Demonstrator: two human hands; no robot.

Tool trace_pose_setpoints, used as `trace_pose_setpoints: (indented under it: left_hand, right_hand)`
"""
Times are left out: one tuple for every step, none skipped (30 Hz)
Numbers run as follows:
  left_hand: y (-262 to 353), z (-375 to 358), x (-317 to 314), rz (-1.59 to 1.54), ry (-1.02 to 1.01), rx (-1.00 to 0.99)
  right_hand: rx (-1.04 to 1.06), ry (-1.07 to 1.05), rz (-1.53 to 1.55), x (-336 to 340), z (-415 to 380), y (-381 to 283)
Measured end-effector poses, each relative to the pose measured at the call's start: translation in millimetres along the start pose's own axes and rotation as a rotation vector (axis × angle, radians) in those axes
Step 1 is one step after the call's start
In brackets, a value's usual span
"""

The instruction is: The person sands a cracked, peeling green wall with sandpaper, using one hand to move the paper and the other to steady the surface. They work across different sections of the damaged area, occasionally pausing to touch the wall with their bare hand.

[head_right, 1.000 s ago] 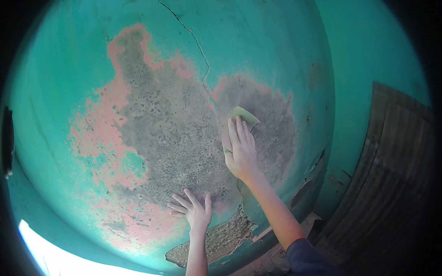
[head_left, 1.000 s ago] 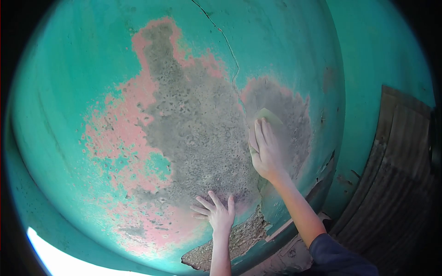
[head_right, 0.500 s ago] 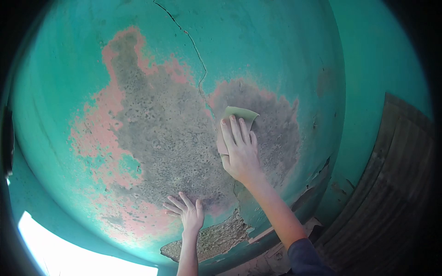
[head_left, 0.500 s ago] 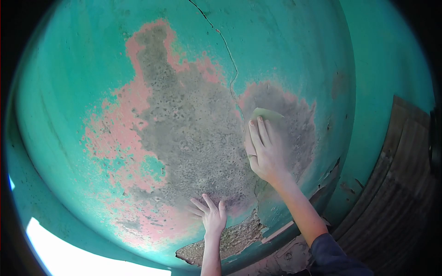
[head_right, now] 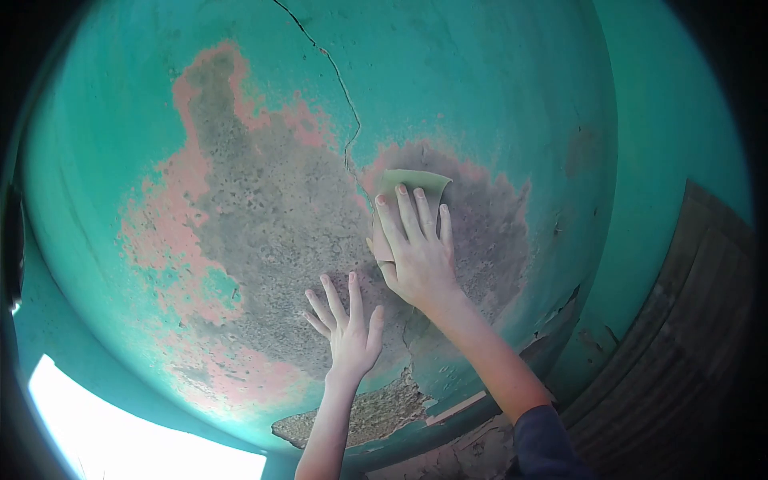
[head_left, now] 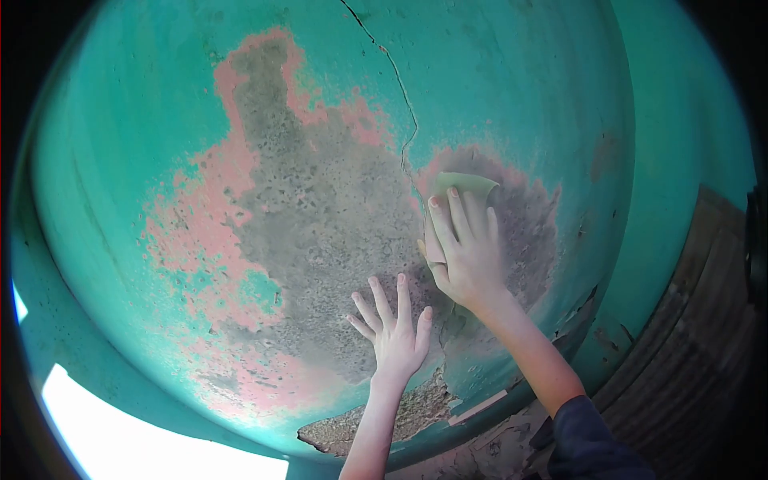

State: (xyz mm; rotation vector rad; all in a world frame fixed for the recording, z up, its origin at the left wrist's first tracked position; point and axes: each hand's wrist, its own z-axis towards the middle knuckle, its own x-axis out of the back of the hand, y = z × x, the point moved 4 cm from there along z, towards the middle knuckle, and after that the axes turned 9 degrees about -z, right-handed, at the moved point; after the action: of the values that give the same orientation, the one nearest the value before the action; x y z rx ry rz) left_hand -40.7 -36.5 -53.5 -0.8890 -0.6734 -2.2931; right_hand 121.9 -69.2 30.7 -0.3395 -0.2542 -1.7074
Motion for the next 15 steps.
trace_pose_setpoints:
  left_hand:
    - [2.6, 5.3, -5.0, -0.035, -0.009, 0.04]
    - [5.0, 7.2, -9.5, -0.039, -0.006, 0.042]
    - [5.1, 8.8, -15.1, -0.03, -0.039, 0.082]
    - [4.2, 10.2, -20.1, -0.021, -0.071, 0.123]
    - [3.7, 11.1, -23.6, -0.024, -0.069, 0.127]
    - [2.5, 11.1, -28.3, -0.015, -0.093, 0.146]
    - [1.6, 10.6, -32.1, -0.006, -0.119, 0.165]
    - [1.4, 10.3, -33.7, -0.011, -0.119, 0.169]
    - [0.9, 11.2, -35.0, 0.012, -0.121, 0.178]
    - [0.9, 11.7, -36.6, 0.035, -0.123, 0.189]
    - [1.2, 11.4, -38.1, 0.03, -0.123, 0.194]
    - [1.4, 11.2, -38.0, 0.029, -0.1, 0.185]
    - [0.9, 10.6, -37.4, 0.03, -0.078, 0.176]
    - [-0.8, 9.1, -37.8, 0.029, -0.077, 0.181]
    - [-2.2, 7.9, -38.3, 0.023, -0.077, 0.175]
  right_hand:
    - [0.037, -0.019, -0.042, 8.4, 8.6, 0.8]
    - [0.074, -0.039, -0.083, 13.7, 15.1, 1.7]
    - [0.078, -0.039, -0.084, 15.7, 18.0, 3.8]
    - [0.101, -0.022, -0.08, 17.4, 20.2, 5.1]
    - [0.124, -0.006, -0.075, 17.5, 21.5, 6.2]
    - [0.131, -0.007, -0.076, 16.0, 17.8, 8.9]
    - [0.137, -0.035, -0.092, 13.5, 9.7, 11.9]
    - [0.143, -0.064, -0.109, 11.6, 5.1, 13.4]
    - [0.149, -0.065, -0.113, 10.8, 6.3, 14.2]
    - [0.157, -0.062, -0.112, 11.7, 9.1, 14.1]
    - [0.165, -0.062, -0.109, 12.1, 11.7, 13.4]
    - [0.168, -0.065, -0.108, 10.4, 18.8, 11.4]
    - [0.183, -0.004, -0.079, 10.4, 29.2, 7.5]
    - [0.198, 0.058, -0.05, 12.3, 34.7, 5.1]
    - [0.204, 0.059, -0.05, 15.5, 32.4, 5.5]
